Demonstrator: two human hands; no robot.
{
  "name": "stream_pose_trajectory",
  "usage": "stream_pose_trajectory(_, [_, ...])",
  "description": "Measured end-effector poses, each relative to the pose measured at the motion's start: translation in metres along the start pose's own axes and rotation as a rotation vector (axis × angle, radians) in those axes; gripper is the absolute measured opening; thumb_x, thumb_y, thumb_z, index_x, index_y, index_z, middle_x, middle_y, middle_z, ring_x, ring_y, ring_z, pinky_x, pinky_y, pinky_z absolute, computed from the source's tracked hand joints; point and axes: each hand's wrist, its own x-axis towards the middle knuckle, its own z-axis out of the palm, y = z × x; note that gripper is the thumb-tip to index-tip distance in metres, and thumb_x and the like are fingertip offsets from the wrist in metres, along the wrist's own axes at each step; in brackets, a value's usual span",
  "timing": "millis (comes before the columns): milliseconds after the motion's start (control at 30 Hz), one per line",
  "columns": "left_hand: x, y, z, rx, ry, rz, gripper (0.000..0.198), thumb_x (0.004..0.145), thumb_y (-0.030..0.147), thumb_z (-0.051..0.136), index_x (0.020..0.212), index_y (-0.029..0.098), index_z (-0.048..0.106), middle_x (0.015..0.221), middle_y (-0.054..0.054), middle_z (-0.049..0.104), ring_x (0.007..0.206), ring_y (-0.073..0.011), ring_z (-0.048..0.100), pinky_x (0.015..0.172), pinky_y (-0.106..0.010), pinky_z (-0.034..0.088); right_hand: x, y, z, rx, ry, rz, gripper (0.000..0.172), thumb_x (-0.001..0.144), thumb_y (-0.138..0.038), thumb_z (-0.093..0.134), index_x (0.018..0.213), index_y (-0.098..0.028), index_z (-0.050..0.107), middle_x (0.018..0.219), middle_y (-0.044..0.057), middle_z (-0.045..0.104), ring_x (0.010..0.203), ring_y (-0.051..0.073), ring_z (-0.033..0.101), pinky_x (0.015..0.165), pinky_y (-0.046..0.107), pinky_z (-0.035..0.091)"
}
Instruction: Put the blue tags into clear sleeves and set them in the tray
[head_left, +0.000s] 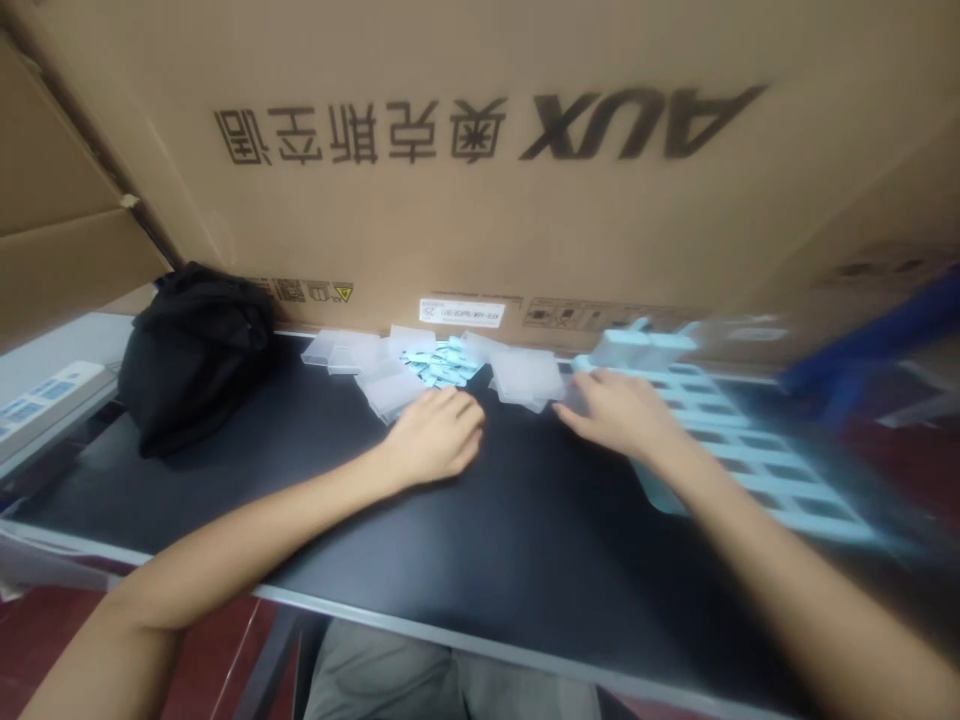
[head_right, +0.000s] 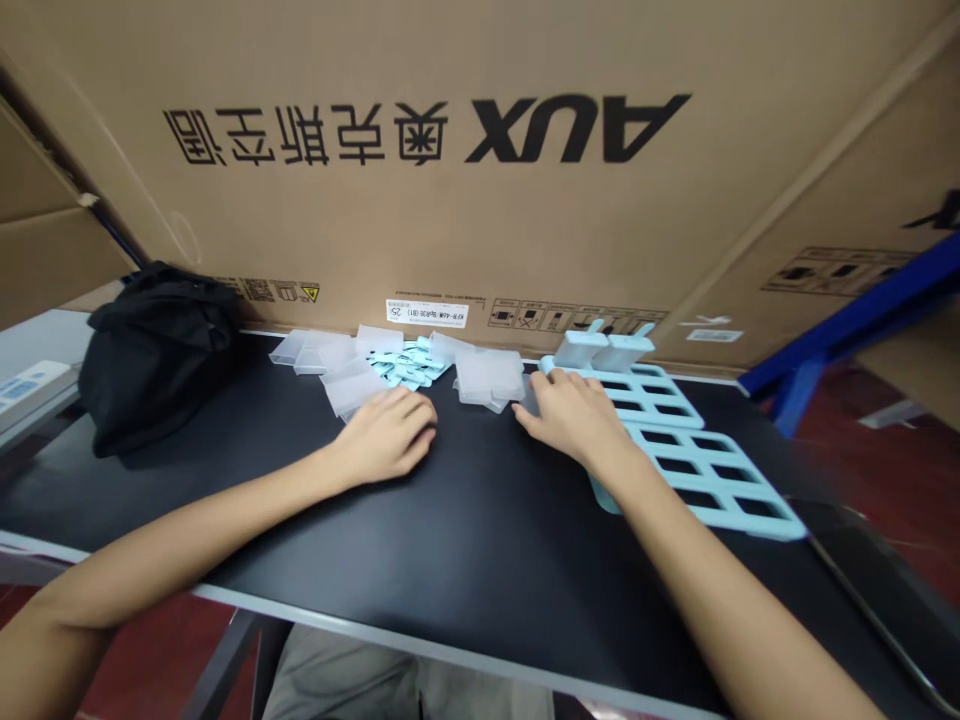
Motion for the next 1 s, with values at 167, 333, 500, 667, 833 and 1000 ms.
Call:
stream_pose_trajectory(167, [0.045, -0.045, -0.011, 0.145, -0.049, -0.244, 0.029, 0.099, 0.029, 0.052, 0.117, 0.012, 0.067, 0.122, -0.017, 0.068, 0.119, -0.033, 0.057, 0.097, -0.044, 0.048, -0.014, -0.011, -0.001, -0.008, 0.004, 0.041, 0.046, 0.1, -0.048, 0.046, 0.119, -0.008, 0.061, 0.113, 0.024, 0.068, 0.107, 0.036, 0.066, 0.088, 0.043, 0.046])
stream_pose_trajectory(333, [0.076, -0.073, -0.005, 0.144, -0.227, -0.241, 0.027, 0.092, 0.027, 0.064, 0.112, 0.013, 0.073, 0.12, -0.017, 0.073, 0.124, -0.0346, 0.057, 0.1, -0.045, 0.047, -0.027, -0.023, -0.008, 0.077, -0.07, 0.151, 0.043, 0.099, -0.047, 0.049, 0.121, -0.011, 0.057, 0.122, 0.022, 0.064, 0.104, 0.035, 0.068, 0.077, 0.039, 0.048])
stream_pose_trajectory(500, [0.09, -0.08, 0.001, 0.075, -0.265, -0.249, 0.019, 0.087, 0.021, 0.066, 0.101, 0.017, 0.077, 0.105, -0.013, 0.077, 0.113, -0.0319, 0.065, 0.095, -0.043, 0.049, -0.036, -0.022, -0.017, 0.164, -0.076, 0.223, 0.045, 0.094, -0.046, 0.054, 0.124, -0.013, 0.057, 0.124, 0.021, 0.062, 0.1, 0.034, 0.069, 0.069, 0.037, 0.047])
stream_pose_trajectory(667, [0.094, -0.095, -0.002, 0.043, -0.251, -0.247, 0.013, 0.086, 0.023, 0.068, 0.094, 0.02, 0.078, 0.096, -0.01, 0.078, 0.096, -0.027, 0.069, 0.086, -0.039, 0.05, -0.043, -0.01, -0.021, 0.219, 0.075, 0.236, 0.039, 0.095, -0.046, 0.048, 0.113, -0.015, 0.064, 0.112, 0.017, 0.064, 0.086, 0.03, 0.067, 0.071, 0.038, 0.047])
stream_pose_trajectory(833, [0.077, -0.103, -0.026, -0.146, -0.073, -0.176, 0.019, 0.085, 0.034, 0.073, 0.098, 0.02, 0.074, 0.103, -0.007, 0.076, 0.099, -0.0232, 0.067, 0.089, -0.036, 0.05, -0.046, 0.004, -0.021, 0.368, 0.278, 0.166, 0.028, 0.092, -0.042, 0.05, 0.098, -0.018, 0.064, 0.099, 0.013, 0.065, 0.082, 0.027, 0.064, 0.073, 0.037, 0.047])
stream_pose_trajectory(1000, [0.04, -0.07, -0.04, -0.523, 0.105, -0.125, 0.028, 0.082, 0.034, 0.078, 0.104, 0.019, 0.069, 0.102, -0.003, 0.075, 0.089, -0.0176, 0.066, 0.084, -0.032, 0.051, -0.056, 0.009, -0.037, 0.701, 0.458, -0.089, 0.02, 0.093, -0.041, 0.054, 0.087, -0.023, 0.06, 0.085, 0.005, 0.064, 0.075, 0.022, 0.06, 0.07, 0.033, 0.045])
